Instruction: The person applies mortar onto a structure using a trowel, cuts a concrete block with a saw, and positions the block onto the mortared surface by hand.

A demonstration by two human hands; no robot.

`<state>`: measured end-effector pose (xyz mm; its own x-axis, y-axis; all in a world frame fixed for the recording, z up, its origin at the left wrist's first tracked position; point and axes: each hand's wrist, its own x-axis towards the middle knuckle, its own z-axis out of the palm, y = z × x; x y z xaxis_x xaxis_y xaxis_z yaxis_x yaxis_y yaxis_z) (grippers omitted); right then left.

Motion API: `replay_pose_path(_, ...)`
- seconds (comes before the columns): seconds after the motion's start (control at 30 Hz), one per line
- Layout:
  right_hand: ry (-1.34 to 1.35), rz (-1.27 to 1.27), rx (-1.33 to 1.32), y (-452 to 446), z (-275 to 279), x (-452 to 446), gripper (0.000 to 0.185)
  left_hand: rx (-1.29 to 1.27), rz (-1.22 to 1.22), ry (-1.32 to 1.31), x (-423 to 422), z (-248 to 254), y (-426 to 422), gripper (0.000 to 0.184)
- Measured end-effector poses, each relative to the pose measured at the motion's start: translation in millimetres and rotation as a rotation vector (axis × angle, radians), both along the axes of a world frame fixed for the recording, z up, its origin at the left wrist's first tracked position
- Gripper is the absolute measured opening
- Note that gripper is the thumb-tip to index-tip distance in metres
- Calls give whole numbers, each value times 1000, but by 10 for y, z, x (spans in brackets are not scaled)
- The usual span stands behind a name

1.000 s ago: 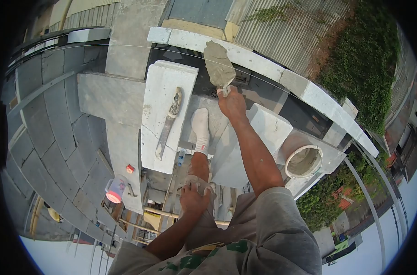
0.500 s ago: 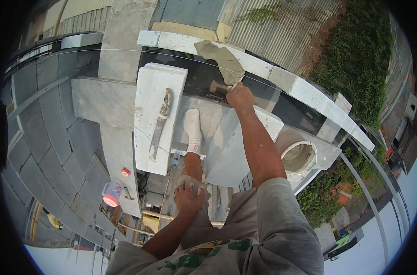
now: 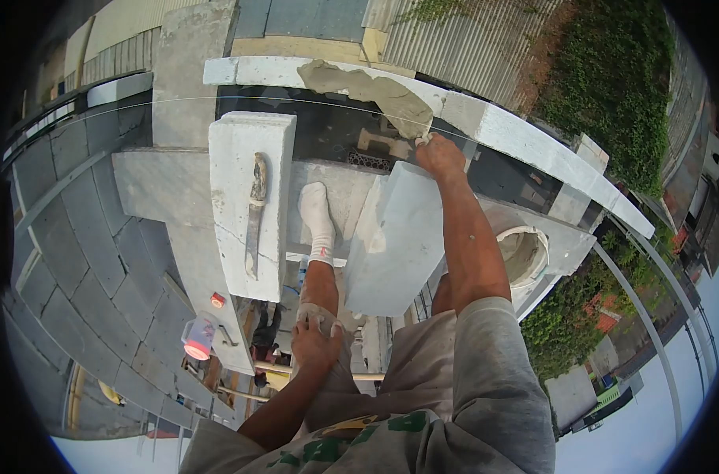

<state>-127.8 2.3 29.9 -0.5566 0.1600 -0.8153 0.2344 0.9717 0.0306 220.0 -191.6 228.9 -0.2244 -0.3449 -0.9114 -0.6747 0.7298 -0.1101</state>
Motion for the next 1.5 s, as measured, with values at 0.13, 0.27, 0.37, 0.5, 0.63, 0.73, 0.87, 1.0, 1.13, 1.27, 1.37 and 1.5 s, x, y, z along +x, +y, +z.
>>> replay_pose_path(0.13,-23,0,-51,237,-204,58,59,3,13,-59,-56,12,74,63)
replay_pose_path(0.27,-56,-24,-85,360,-270,41,61,14,-2,-58,13,-15,136,65)
replay_pose_path(0.37,-62,-25,-101,434,-339,28,62,-16,-42,-7,97,-41,217,64)
replay_pose_path(0.5,-2,11,-155,675,-570,105,63,-41,-51,-63,48,-47,349,66)
replay_pose_path(0.63,1,29,-165,692,-529,115,61,-46,-61,-116,8,-25,426,68)
replay_pose_path(0.73,-32,21,-102,557,-258,53,59,-47,-35,-117,8,-54,419,67)
replay_pose_path(0.87,71,113,-79,455,6,66,58,-38,-25,-98,28,-48,381,66)
replay_pose_path(1.0,122,21,-158,165,156,139,57,-14,-25,-103,13,-42,275,66)
replay_pose_path(1.13,21,-367,-455,-499,-40,251,54,17,-5,-101,-87,0,151,66)
replay_pose_path(1.27,-159,-944,-686,-1215,-89,258,44,35,-50,51,46,-3,-19,64)
replay_pose_path(1.37,-117,-1076,-735,-1536,-302,339,43,92,45,-62,25,-4,-166,63)
replay_pose_path(1.5,-98,-935,-670,-1857,-439,377,39,100,99,7,20,41,-332,59)
